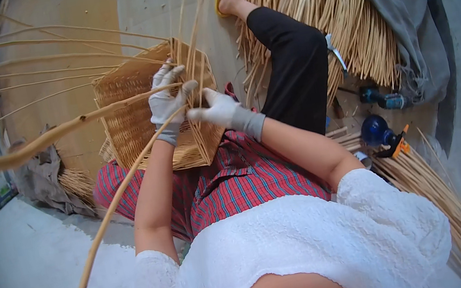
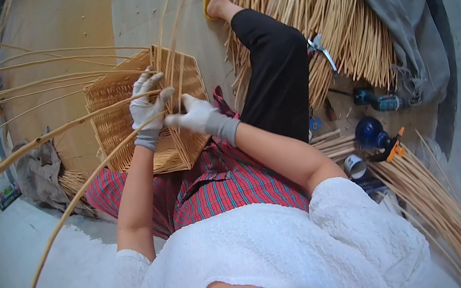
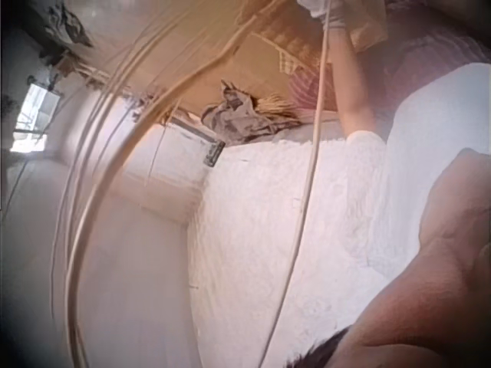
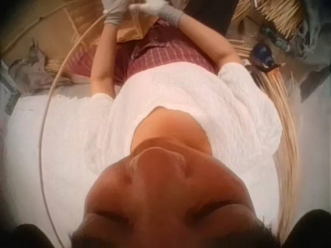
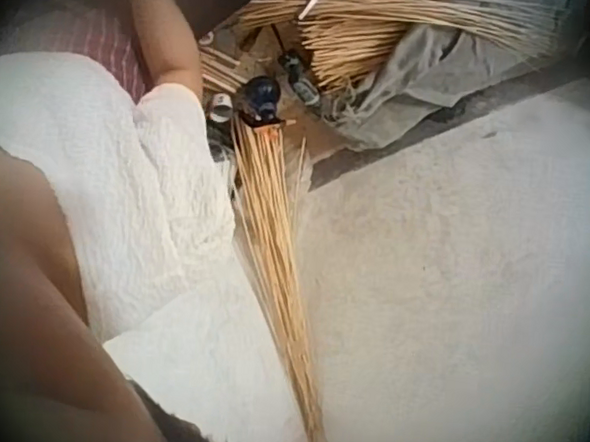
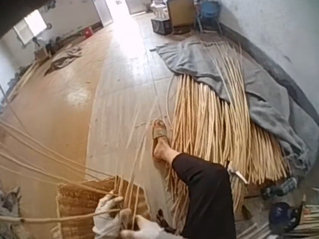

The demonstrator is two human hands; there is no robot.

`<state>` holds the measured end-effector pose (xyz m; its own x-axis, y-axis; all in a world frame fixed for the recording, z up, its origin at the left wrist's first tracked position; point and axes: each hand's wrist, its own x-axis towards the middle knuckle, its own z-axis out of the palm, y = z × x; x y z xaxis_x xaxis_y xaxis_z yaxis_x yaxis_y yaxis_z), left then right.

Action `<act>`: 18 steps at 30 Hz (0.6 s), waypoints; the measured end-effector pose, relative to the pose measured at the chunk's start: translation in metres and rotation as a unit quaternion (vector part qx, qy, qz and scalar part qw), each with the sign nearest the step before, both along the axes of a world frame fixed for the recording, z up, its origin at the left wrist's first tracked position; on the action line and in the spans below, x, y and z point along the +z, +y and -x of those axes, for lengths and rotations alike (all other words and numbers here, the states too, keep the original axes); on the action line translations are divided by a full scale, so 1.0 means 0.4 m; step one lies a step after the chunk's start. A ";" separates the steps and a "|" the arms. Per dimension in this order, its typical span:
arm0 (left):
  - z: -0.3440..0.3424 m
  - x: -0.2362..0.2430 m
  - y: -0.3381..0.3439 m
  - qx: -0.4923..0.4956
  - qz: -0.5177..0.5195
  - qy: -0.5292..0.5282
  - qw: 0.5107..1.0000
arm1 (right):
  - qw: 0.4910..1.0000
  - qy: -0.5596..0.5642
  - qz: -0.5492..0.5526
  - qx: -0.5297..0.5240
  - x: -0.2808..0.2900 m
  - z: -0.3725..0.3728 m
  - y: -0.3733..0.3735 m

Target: The person sits on the floor and weaves a rectangular basket using thin bamboo strips. They interlace the strips through the vertical frame of the basket, occasionally adjusting the structure and trimming excess material with scissors.

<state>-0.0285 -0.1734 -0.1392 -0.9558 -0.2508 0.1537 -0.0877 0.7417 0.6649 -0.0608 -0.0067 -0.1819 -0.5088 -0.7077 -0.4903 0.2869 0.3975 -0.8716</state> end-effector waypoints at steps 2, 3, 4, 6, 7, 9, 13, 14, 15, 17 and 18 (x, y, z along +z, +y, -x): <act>0.006 -0.020 0.010 0.018 -0.034 0.007 0.999 | 0.989 0.135 -0.053 -0.010 0.062 -0.021 -0.013; 0.003 -0.041 0.000 0.023 -0.128 0.017 0.991 | 0.982 0.172 -0.076 0.004 0.070 -0.014 -0.027; -0.007 -0.060 -0.010 0.018 -0.157 0.012 0.987 | 0.978 0.199 -0.061 -0.001 0.060 -0.021 -0.031; 0.001 -0.060 -0.017 0.015 -0.226 0.009 0.974 | 0.965 0.262 -0.027 -0.009 0.054 -0.016 -0.041; 0.006 -0.061 -0.018 0.016 -0.267 0.006 0.964 | 0.958 0.283 -0.042 0.036 0.049 -0.007 -0.042; 0.014 -0.052 -0.021 0.002 -0.270 0.002 0.963 | 0.933 0.328 -0.073 0.129 0.088 0.041 -0.030; 0.018 -0.057 -0.052 -0.022 -0.197 -0.001 0.980 | 0.846 0.367 -0.115 0.370 0.256 0.137 0.018; 0.013 -0.084 -0.075 -0.027 -0.216 0.013 0.976 | 0.865 0.478 0.010 0.152 0.244 0.090 0.007; 0.023 -0.068 -0.061 -0.034 -0.240 0.023 0.970 | 0.813 0.560 0.107 0.119 0.253 0.078 -0.016; 0.020 -0.058 -0.021 0.015 -0.281 0.020 0.959 | 0.873 0.461 0.153 0.041 0.263 0.060 -0.020; 0.018 -0.054 -0.033 -0.003 -0.268 0.008 0.963 | 0.924 0.309 0.194 -0.114 0.201 0.074 -0.028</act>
<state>-0.0358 -0.1864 -0.1608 -0.9558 -0.2933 0.0185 -0.0708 0.2909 0.9541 -0.0904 -0.0180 -0.1014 -0.7646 -0.6085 0.2125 -0.2756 0.0107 -0.9612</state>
